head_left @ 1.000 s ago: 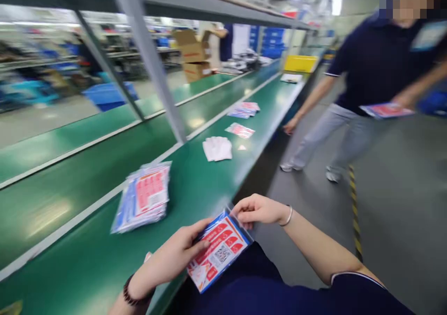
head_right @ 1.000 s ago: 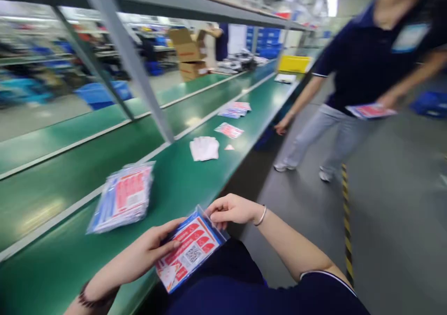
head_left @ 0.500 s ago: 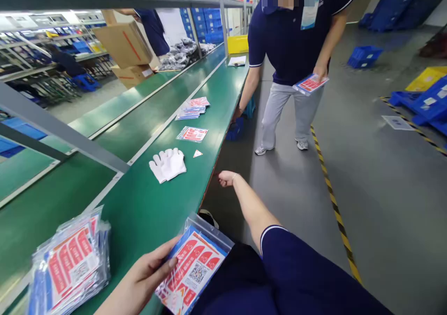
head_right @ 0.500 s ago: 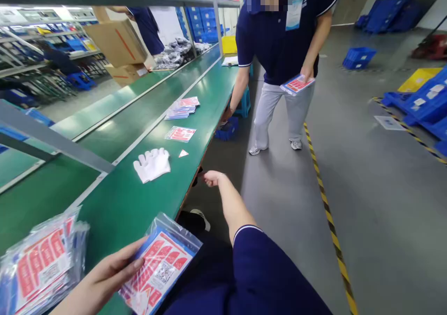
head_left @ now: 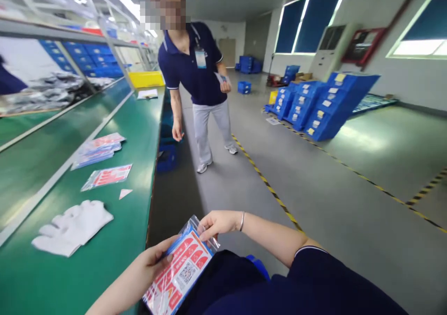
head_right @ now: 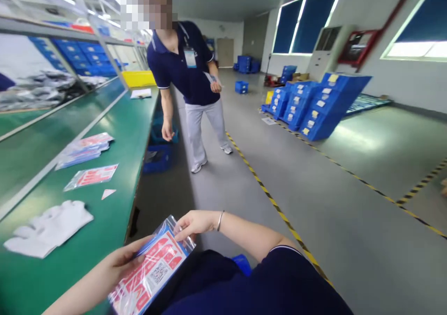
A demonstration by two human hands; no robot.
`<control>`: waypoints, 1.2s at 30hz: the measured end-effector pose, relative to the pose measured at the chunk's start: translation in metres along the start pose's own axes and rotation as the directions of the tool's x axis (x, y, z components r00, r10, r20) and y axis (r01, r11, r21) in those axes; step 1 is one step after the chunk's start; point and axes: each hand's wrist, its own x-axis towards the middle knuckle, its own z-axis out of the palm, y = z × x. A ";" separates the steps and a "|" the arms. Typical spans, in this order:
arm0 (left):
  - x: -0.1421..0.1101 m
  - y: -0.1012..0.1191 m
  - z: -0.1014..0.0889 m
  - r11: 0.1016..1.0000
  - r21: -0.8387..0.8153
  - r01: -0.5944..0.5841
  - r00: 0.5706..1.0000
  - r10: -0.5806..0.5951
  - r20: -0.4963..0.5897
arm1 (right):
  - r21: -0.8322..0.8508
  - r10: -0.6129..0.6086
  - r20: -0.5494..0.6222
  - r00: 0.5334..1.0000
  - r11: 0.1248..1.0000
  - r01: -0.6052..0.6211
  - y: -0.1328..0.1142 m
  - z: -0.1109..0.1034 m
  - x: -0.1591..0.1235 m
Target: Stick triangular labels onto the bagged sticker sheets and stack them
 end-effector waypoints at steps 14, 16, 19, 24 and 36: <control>0.044 0.041 0.043 0.803 0.489 -0.339 0.801 0.519 -0.297 | -0.088 -0.168 -0.616 0.769 0.986 0.145 -0.028 0.036 -0.057; 0.047 0.044 0.063 0.880 0.332 -0.339 0.902 0.404 -0.152 | -0.178 -0.188 -0.674 0.714 0.980 0.089 -0.026 0.038 -0.058; 0.055 0.041 0.082 0.963 0.062 -0.261 0.965 0.262 -0.009 | -0.375 -0.230 -0.742 0.629 0.921 -0.106 -0.027 0.042 -0.064; 0.080 0.028 0.087 0.974 -0.210 -0.081 0.993 0.096 0.065 | -0.505 -0.242 -0.778 0.579 0.790 -0.348 -0.024 0.044 -0.075; 0.068 0.022 0.110 0.940 0.288 -0.186 0.952 0.245 -0.185 | -0.543 -0.335 -0.808 0.484 0.743 -0.391 0.005 0.029 -0.095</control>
